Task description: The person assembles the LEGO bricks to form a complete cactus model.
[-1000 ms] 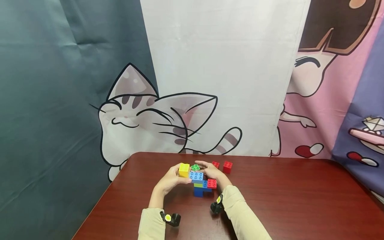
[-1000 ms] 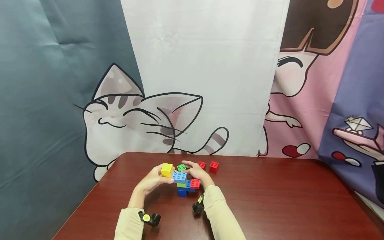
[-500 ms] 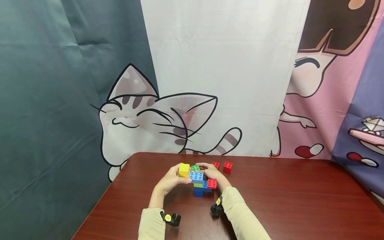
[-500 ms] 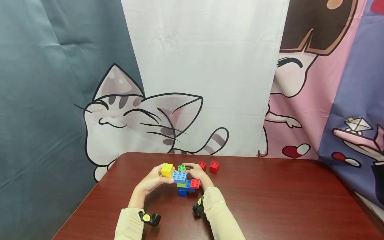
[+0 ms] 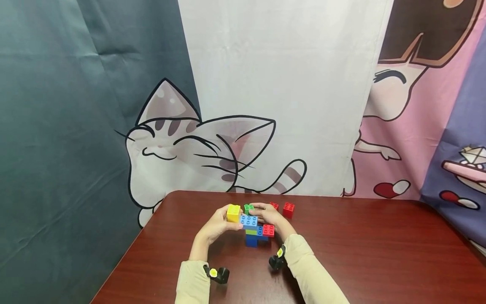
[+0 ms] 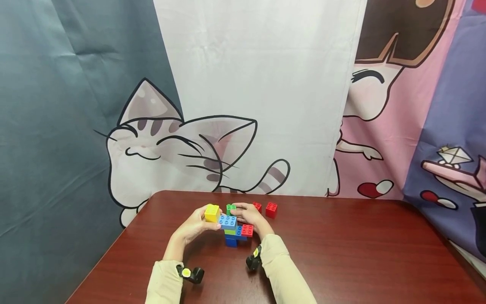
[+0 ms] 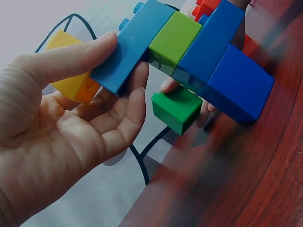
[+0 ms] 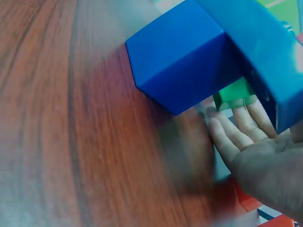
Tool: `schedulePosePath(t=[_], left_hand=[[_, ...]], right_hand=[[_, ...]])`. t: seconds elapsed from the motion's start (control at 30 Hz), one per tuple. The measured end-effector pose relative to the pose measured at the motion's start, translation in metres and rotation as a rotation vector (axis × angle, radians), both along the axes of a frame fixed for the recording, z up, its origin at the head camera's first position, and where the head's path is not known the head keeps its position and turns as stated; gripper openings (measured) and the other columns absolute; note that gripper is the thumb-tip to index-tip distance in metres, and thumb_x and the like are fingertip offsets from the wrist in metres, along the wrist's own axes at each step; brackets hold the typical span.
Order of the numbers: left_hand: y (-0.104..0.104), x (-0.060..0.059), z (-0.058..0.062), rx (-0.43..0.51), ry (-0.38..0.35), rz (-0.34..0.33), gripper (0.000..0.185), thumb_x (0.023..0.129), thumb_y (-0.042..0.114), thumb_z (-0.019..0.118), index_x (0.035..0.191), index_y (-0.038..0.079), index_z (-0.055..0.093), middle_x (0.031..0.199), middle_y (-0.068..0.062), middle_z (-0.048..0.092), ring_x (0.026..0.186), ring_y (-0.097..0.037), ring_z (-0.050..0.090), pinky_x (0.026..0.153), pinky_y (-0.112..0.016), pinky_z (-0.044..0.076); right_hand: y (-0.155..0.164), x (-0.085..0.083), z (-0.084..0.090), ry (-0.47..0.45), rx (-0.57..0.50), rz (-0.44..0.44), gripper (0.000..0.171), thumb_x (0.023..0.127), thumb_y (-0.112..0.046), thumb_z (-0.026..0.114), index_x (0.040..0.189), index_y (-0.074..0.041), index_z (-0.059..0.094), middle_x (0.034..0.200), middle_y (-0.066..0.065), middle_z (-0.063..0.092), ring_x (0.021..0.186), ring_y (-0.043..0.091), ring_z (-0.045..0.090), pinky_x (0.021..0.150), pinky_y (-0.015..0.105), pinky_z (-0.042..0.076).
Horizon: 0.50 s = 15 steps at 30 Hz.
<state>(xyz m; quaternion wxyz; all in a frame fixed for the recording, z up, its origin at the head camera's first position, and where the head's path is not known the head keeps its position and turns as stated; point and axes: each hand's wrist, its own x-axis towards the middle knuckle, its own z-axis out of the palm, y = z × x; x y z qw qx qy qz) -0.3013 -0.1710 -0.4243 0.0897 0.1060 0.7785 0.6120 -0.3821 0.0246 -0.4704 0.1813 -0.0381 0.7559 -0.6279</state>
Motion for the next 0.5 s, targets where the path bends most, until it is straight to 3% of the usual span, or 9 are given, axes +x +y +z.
schedulePosePath(t=[0.27, 0.5], left_hand=[[0.003, 0.0, -0.002, 0.046, -0.009, -0.031, 0.057, 0.077, 0.01, 0.073, 0.126, 0.0, 0.046, 0.118, -0.017, 0.057, 0.097, -0.017, 0.058, 0.091, -0.031, 0.053], [0.003, -0.001, -0.002, 0.046, 0.0, -0.005, 0.057, 0.076, 0.01, 0.074, 0.125, 0.0, 0.047, 0.118, -0.015, 0.058, 0.099, -0.018, 0.057, 0.092, -0.033, 0.052]], right_hand=[[0.008, 0.01, 0.007, 0.011, -0.188, -0.082, 0.05, 0.085, -0.028, 0.066, 0.129, -0.009, 0.054, 0.103, 0.008, 0.068, 0.084, 0.016, 0.068, 0.081, 0.034, 0.057], [0.013, 0.019, 0.027, 0.059, -0.408, -0.112, 0.049, 0.089, -0.021, 0.061, 0.133, -0.006, 0.047, 0.094, -0.003, 0.063, 0.077, 0.008, 0.065, 0.089, 0.036, 0.054]])
